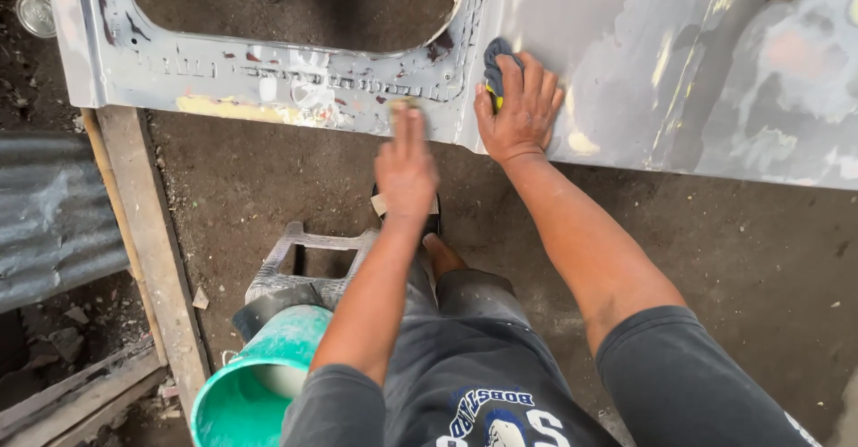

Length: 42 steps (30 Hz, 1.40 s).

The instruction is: The person sands the edge of a large, grey metal sheet using a yellow sanding block. They briefly dip the block into a green bucket of water before resuming the sanding process on the metal surface.

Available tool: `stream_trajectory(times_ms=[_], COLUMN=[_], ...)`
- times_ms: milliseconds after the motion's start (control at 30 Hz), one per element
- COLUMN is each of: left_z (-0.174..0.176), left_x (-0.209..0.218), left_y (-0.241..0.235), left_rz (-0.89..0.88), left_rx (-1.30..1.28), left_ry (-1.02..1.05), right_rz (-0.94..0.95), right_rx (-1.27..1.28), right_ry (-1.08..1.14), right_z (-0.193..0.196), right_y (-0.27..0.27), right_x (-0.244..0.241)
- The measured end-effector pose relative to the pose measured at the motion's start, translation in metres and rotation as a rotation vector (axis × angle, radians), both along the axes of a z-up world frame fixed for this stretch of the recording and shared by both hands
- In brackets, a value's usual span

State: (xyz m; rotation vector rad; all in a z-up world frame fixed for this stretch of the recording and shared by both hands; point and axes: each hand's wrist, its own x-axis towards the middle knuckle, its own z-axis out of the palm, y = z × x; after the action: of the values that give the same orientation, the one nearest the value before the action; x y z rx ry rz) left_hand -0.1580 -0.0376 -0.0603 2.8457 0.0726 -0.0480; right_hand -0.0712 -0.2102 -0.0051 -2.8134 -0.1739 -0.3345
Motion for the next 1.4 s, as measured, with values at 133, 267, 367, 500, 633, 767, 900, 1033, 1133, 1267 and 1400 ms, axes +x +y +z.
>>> stream_trajectory(times_ms=[133,267,367,500,633,767,900,1033,1133,1267,1400], left_z=[0.006,0.012,0.009,0.011,0.013,0.019,0.02,0.015,0.021,0.027,0.016], left_x=[-0.001,0.003,-0.002,-0.004,0.005,0.003,0.005,0.005,0.004,0.009,0.004], left_y=[-0.016,0.008,-0.008,-0.007,0.008,-0.012,0.008,-0.002,-0.01,0.008,-0.007], left_rz=[-0.236,-0.198,0.015,-0.268,-0.241,-0.082,-0.337,0.107,-0.073,-0.203,0.01], left_rx=[-0.057,-0.019,-0.137,-0.14,-0.013,-0.116,-0.122,-0.18,-0.172,-0.081,-0.125], left_ry=[-0.092,-0.068,-0.078,-0.083,-0.013,-0.023,-0.143,-0.167,0.096,0.097,0.071], right_rz=[-0.018,-0.018,-0.015,-0.014,-0.014,-0.02,-0.022,-0.024,-0.022,-0.031,-0.03], right_rx=[0.005,0.0,-0.025,-0.02,-0.021,-0.025,-0.013,-0.021,-0.024,-0.026,-0.04], right_ry=[0.024,0.011,0.019,0.045,0.018,0.001,-0.004,0.011,0.008,0.024,0.017], right_z=[-0.001,-0.005,-0.006,-0.004,-0.007,-0.003,-0.005,-0.005,-0.006,-0.006,-0.003], right_y=[0.001,-0.001,-0.002,0.002,0.0,0.001,0.001,0.001,0.0,0.001,0.002], right_x=[0.003,0.004,0.002,0.002,0.001,0.004,0.004,0.006,0.004,0.003,0.004])
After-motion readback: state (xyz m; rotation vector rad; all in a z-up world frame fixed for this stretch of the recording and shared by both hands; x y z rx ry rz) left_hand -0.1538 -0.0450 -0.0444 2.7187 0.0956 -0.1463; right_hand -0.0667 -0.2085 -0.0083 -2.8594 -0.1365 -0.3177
